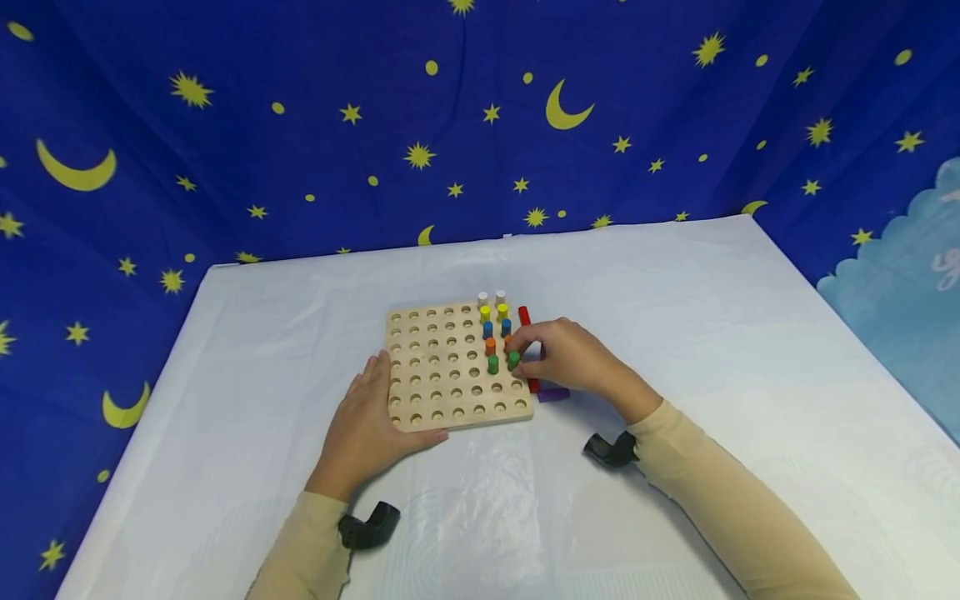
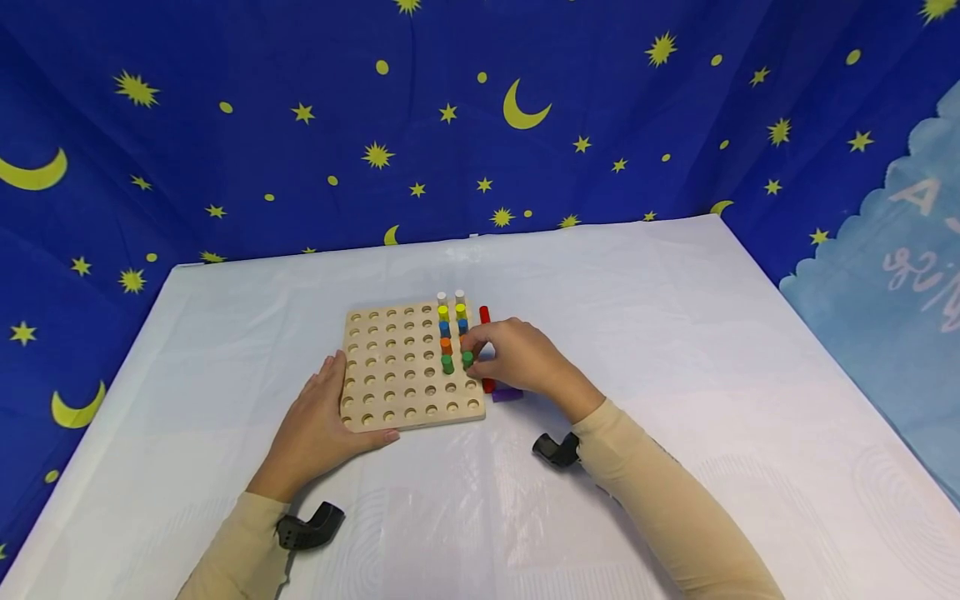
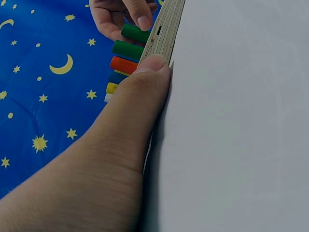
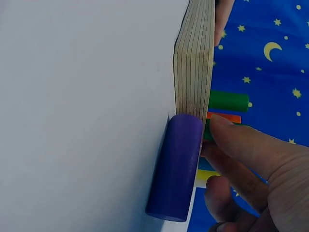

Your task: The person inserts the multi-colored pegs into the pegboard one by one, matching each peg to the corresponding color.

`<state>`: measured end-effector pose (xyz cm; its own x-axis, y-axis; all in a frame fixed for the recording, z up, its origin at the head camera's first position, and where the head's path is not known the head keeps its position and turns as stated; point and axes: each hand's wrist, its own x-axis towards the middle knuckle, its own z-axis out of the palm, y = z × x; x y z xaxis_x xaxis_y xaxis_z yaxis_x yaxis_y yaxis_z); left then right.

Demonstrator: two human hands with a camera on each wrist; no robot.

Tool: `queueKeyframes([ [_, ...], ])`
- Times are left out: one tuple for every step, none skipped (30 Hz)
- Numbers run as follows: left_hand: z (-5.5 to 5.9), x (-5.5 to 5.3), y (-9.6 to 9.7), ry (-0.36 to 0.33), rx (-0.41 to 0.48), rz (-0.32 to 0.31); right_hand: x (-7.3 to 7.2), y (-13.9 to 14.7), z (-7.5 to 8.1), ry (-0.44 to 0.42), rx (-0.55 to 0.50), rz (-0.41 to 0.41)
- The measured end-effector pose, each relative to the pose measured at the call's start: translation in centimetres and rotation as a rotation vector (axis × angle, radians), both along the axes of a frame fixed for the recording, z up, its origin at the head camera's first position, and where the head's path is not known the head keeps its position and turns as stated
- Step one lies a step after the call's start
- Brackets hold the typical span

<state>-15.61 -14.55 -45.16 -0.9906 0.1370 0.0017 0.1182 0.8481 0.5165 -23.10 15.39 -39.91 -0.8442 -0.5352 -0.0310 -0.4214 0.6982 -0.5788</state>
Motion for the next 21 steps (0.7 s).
queueKeyframes([
  [0.0,0.0,0.0,-0.001,-0.001,0.0,0.0,0.0,0.0,0.0,0.003,-0.001],
  [0.0,0.0,0.0,-0.002,-0.001,0.0,0.1,0.1,0.1,-0.004,0.002,0.0],
  [0.0,0.0,0.0,-0.003,-0.002,0.0,0.1,0.1,0.1,-0.007,0.003,-0.004],
  [0.0,0.0,0.0,-0.004,-0.002,0.001,0.2,0.2,0.2,-0.009,0.003,-0.01],
  [0.0,0.0,0.0,-0.005,-0.001,0.001,0.3,0.3,0.3,-0.011,0.002,-0.019],
  [0.1,0.0,0.0,-0.007,-0.002,0.001,0.4,0.5,0.3,-0.015,0.0,-0.031],
  [0.1,0.0,0.0,-0.007,-0.001,0.0,0.5,0.7,0.4,-0.018,0.002,-0.046],
  [0.0,0.0,0.1,-0.007,-0.001,0.0,0.6,0.9,0.5,-0.023,0.006,-0.06],
  [0.0,0.0,0.1,-0.007,0.001,0.001,0.7,1.2,0.6,-0.028,0.015,-0.076],
  [0.0,0.0,0.1,-0.007,0.001,0.001,0.9,1.4,0.6,-0.032,0.028,-0.086],
  [0.0,-0.1,0.1,-0.006,0.002,0.002,1.0,1.7,0.7,-0.041,0.041,-0.095],
  [0.0,-0.1,0.1,-0.005,0.002,0.002,1.1,1.9,0.7,-0.052,0.058,-0.099],
  [0.0,-0.1,0.1,-0.003,0.003,0.003,1.2,2.1,0.8,-0.062,0.076,-0.098],
  [0.0,-0.1,0.0,-0.003,0.003,0.004,1.3,2.3,0.8,-0.072,0.092,-0.09],
  [0.0,-0.1,0.0,-0.003,0.003,0.005,1.4,2.6,0.8,-0.082,0.106,-0.079],
  [0.0,0.0,0.0,-0.002,0.003,0.005,1.5,2.8,0.9,-0.09,0.118,-0.067],
  [0.0,0.0,0.0,-0.001,0.004,0.004,1.5,3.0,0.9,-0.101,0.127,-0.056],
  [0.0,0.0,0.0,0.0,0.003,0.004,1.6,3.3,0.9,-0.106,0.136,-0.038],
  [-0.1,0.0,0.0,0.0,0.003,0.003,1.6,3.5,1.0,-0.112,0.14,-0.019],
  [-0.1,0.0,0.0,0.001,0.003,0.002,1.6,3.7,1.1,-0.119,0.14,-0.001],
  [-0.1,0.0,0.0,0.002,0.003,0.003,1.7,3.9,1.1,-0.126,0.142,0.014],
])
